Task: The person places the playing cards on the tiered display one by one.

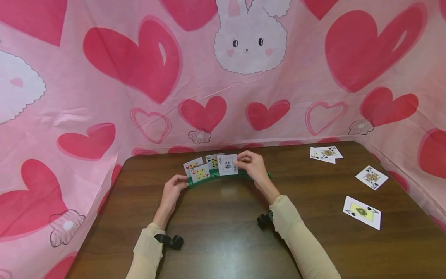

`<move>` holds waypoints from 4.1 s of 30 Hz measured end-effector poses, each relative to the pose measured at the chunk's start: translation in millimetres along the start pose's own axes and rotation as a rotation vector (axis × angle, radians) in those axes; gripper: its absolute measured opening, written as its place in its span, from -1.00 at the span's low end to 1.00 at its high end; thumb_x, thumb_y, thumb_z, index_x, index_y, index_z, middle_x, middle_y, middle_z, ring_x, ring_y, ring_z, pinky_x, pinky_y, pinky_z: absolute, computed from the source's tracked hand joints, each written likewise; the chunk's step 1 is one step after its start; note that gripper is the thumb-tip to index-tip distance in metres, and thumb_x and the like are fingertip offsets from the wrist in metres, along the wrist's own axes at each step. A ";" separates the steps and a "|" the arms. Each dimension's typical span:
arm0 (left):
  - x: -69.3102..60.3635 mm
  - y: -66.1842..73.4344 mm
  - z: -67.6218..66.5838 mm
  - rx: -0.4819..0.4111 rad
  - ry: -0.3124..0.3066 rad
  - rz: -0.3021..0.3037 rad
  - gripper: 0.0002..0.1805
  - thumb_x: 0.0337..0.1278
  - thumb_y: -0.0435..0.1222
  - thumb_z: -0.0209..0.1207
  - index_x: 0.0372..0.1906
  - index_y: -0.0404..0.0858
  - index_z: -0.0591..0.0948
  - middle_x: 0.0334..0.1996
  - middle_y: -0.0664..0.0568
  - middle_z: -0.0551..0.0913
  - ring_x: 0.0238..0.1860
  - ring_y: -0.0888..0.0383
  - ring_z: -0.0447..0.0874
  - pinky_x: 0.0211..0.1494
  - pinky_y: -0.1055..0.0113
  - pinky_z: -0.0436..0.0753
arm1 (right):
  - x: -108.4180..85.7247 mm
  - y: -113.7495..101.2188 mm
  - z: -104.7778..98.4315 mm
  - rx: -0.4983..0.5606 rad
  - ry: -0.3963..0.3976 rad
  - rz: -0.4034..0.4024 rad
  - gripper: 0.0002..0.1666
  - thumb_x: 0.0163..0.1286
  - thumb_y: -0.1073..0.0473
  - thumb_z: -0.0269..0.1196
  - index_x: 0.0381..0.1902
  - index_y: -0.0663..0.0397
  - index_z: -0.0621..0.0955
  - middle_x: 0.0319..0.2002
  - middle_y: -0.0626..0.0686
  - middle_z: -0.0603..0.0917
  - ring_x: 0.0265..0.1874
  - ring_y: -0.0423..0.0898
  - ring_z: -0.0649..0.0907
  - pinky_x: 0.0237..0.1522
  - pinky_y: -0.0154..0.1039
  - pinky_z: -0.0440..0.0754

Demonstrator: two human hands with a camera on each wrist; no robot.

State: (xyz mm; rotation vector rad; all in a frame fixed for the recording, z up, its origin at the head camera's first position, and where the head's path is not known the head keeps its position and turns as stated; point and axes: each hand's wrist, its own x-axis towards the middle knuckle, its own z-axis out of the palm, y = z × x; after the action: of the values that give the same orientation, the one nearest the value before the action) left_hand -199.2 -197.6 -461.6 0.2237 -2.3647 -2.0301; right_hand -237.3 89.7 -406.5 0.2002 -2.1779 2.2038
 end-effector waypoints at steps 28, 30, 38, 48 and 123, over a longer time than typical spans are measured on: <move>0.3 -0.1 1.5 -0.004 0.005 0.001 -0.79 0.04 -0.42 0.06 -0.16 -0.35 0.52 -0.10 -0.10 0.52 -0.11 0.10 0.44 -0.04 0.33 0.37 | 7.2 8.6 13.1 -0.068 0.004 0.068 -0.82 0.06 0.21 0.30 -0.34 0.12 0.60 -0.31 0.06 0.63 -0.30 -0.05 0.57 -0.19 -0.23 0.51; 0.4 -0.4 1.8 -0.002 0.003 0.001 -0.78 0.04 -0.42 0.07 -0.16 -0.35 0.52 -0.10 -0.09 0.52 -0.11 0.11 0.44 -0.05 0.34 0.37 | 7.7 9.3 14.9 -0.068 -0.001 0.065 -0.82 0.06 0.21 0.30 -0.34 0.14 0.60 -0.32 0.07 0.63 -0.30 -0.05 0.57 -0.19 -0.23 0.51; 0.4 -0.5 0.6 -0.006 -0.001 0.004 -0.79 0.05 -0.42 0.07 -0.16 -0.34 0.52 -0.09 -0.09 0.52 -0.10 0.10 0.43 -0.03 0.31 0.37 | 8.8 12.0 17.6 -0.078 -0.007 0.085 -0.84 0.07 0.20 0.30 -0.35 0.09 0.60 -0.30 0.04 0.63 -0.28 -0.06 0.57 -0.15 -0.20 0.49; 1.3 -0.6 0.7 -0.006 0.005 0.000 -0.80 0.03 -0.42 0.07 -0.18 -0.34 0.53 -0.13 -0.09 0.53 -0.12 0.12 0.45 -0.07 0.36 0.39 | 8.8 14.6 16.4 -0.080 -0.017 0.104 -0.85 0.08 0.20 0.29 -0.35 0.09 0.60 -0.29 0.04 0.63 -0.26 -0.05 0.57 -0.10 -0.16 0.47; -0.2 0.2 0.6 -0.018 -0.003 0.007 -0.79 0.05 -0.42 0.06 -0.16 -0.35 0.52 -0.13 -0.10 0.54 -0.12 0.12 0.47 -0.07 0.38 0.41 | 8.8 13.8 16.1 -0.427 0.017 -0.108 -0.87 0.04 0.19 0.32 -0.40 0.06 0.64 -0.42 0.00 0.66 -0.46 -0.14 0.60 -0.37 -0.25 0.55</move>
State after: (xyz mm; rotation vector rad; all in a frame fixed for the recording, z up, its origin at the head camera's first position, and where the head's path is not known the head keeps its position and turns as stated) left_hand -199.1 -197.0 -461.5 0.2120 -2.3445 -2.0494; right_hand -246.5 72.8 -419.0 0.2721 -2.4917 1.6305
